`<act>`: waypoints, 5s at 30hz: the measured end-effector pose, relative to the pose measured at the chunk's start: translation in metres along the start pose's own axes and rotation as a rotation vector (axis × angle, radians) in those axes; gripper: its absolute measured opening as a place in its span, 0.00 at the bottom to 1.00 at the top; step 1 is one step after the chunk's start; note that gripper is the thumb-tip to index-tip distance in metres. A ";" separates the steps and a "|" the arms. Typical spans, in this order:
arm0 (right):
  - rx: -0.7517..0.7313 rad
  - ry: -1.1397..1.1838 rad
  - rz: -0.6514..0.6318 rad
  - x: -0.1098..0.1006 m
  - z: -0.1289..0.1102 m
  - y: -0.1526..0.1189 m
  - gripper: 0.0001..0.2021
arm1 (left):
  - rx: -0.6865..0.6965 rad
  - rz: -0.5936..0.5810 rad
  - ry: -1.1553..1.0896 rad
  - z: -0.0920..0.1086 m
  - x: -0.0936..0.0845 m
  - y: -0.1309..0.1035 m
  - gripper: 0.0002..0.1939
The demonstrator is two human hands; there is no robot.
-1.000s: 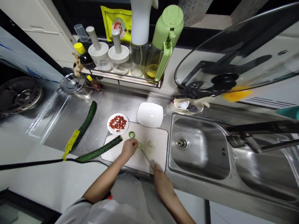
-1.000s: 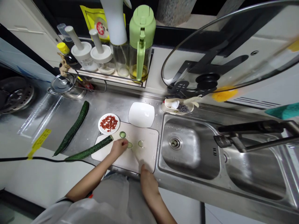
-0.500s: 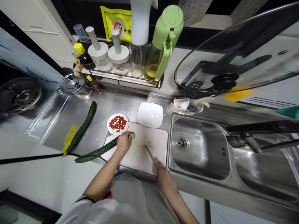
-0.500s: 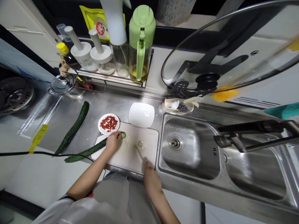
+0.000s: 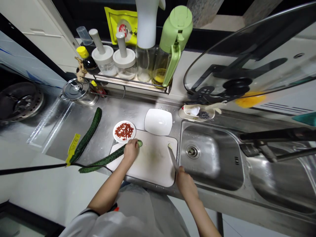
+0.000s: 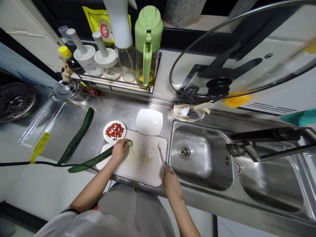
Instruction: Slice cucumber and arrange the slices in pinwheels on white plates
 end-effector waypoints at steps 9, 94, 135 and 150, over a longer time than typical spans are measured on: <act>0.027 0.083 -0.033 0.000 0.002 -0.003 0.13 | 0.040 0.007 -0.061 -0.001 0.000 -0.003 0.13; -0.040 -0.018 0.467 0.000 -0.040 0.031 0.15 | -0.030 -0.127 -0.324 0.005 0.041 -0.065 0.13; 0.007 -0.045 0.408 -0.007 -0.040 0.026 0.14 | -0.059 -0.095 0.126 0.015 -0.002 -0.010 0.13; -0.040 0.241 0.593 -0.014 -0.030 0.029 0.22 | -0.007 -0.050 -0.367 0.016 -0.017 -0.021 0.08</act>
Point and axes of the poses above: each hand's wrist, its own y-axis towards the middle knuckle, its own x-axis out of the palm, z = x × y, the point moved 5 cm from there along y, towards the middle knuckle, and after that the axes turned 5 degrees about -y, right-handed, at the moved point
